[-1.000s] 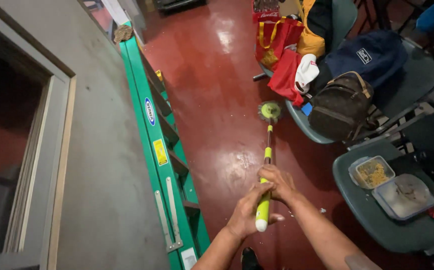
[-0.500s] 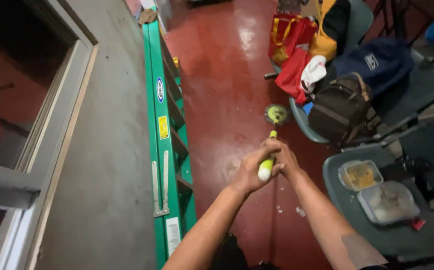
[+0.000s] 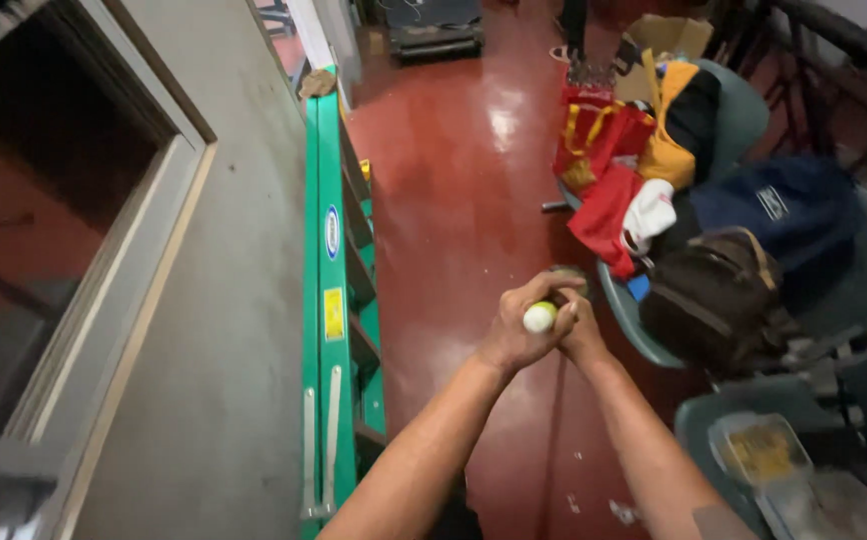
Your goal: Mopping the floor in a gym area near fitness machines and storage items.
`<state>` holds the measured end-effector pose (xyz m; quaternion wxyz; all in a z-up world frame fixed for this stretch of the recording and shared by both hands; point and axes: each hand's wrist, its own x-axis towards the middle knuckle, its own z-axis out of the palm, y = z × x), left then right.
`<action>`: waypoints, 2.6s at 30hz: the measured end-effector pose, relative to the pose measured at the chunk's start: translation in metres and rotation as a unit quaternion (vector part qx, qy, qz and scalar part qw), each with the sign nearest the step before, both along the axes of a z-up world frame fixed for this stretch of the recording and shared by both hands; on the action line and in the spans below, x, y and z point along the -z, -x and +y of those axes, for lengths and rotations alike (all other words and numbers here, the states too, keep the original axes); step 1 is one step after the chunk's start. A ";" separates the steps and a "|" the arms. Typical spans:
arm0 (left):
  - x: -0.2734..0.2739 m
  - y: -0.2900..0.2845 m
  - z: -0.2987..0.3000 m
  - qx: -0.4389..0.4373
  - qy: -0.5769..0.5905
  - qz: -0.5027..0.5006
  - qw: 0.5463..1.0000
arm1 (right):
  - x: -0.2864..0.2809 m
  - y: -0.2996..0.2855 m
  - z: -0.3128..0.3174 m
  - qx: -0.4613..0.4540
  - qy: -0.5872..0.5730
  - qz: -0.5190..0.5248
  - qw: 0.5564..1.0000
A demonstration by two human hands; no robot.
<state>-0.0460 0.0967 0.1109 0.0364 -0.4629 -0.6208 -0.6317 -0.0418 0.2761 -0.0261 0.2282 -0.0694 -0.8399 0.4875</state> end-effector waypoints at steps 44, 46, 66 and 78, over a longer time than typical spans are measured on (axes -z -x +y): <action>-0.063 0.720 0.155 0.023 -0.218 -0.336 0.916 | -0.109 0.670 0.082 -0.026 -0.008 0.129 0.991; -0.056 0.760 0.166 0.031 -0.220 -0.340 0.914 | -0.104 0.706 0.092 -0.018 0.000 0.125 0.992; 0.022 1.096 0.249 0.006 -0.174 -0.417 0.892 | -0.039 1.009 0.159 -0.013 0.028 0.138 0.990; 0.077 1.248 0.360 -0.104 -0.163 -0.356 0.914 | 0.046 1.135 0.266 0.037 0.046 -0.048 0.997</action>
